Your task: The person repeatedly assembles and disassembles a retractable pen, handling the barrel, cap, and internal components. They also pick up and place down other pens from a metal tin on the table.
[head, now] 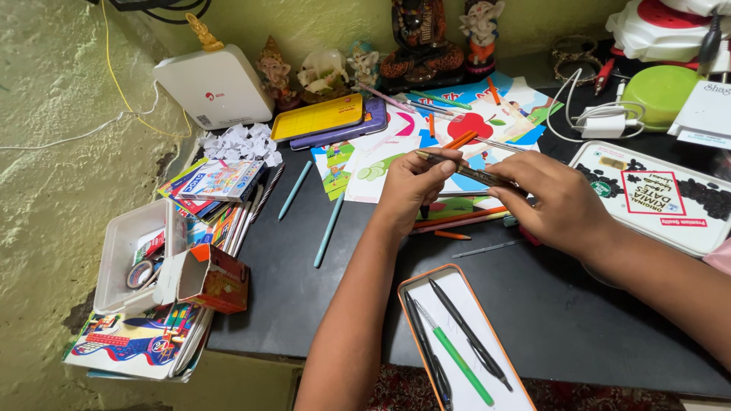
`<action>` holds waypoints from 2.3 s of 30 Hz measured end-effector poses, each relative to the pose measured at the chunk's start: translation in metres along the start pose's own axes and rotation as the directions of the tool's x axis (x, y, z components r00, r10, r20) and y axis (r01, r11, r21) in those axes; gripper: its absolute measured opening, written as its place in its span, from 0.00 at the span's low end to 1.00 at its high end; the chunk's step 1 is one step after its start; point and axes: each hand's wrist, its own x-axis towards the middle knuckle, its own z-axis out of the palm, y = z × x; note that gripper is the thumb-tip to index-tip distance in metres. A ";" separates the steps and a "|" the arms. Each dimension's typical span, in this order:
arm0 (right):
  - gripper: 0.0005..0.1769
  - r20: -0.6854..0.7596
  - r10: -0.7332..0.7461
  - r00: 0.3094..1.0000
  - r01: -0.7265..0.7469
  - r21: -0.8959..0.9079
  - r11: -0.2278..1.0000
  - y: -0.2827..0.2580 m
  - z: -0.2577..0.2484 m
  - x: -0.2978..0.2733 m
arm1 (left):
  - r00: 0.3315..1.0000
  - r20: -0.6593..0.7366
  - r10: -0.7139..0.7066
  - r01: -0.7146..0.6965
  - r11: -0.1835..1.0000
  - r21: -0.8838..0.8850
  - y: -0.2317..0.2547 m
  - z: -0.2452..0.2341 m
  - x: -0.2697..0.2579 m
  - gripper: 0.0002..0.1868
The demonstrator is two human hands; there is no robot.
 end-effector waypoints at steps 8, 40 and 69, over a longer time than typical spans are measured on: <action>0.21 0.426 0.475 0.770 -0.638 0.535 0.553 0.019 0.011 -0.001 | 0.995 0.100 -0.014 0.017 0.999 -0.029 0.006 -0.002 -0.004 0.16; 0.25 0.299 0.431 0.852 -0.523 0.535 0.663 0.011 0.016 0.001 | 1.000 -0.005 -0.005 0.005 0.993 -0.117 0.012 0.001 -0.004 0.12; 0.29 0.594 0.427 0.682 -0.718 0.657 0.232 0.013 0.015 -0.002 | 1.000 -0.010 0.028 -0.030 0.985 -0.168 0.011 -0.007 0.001 0.13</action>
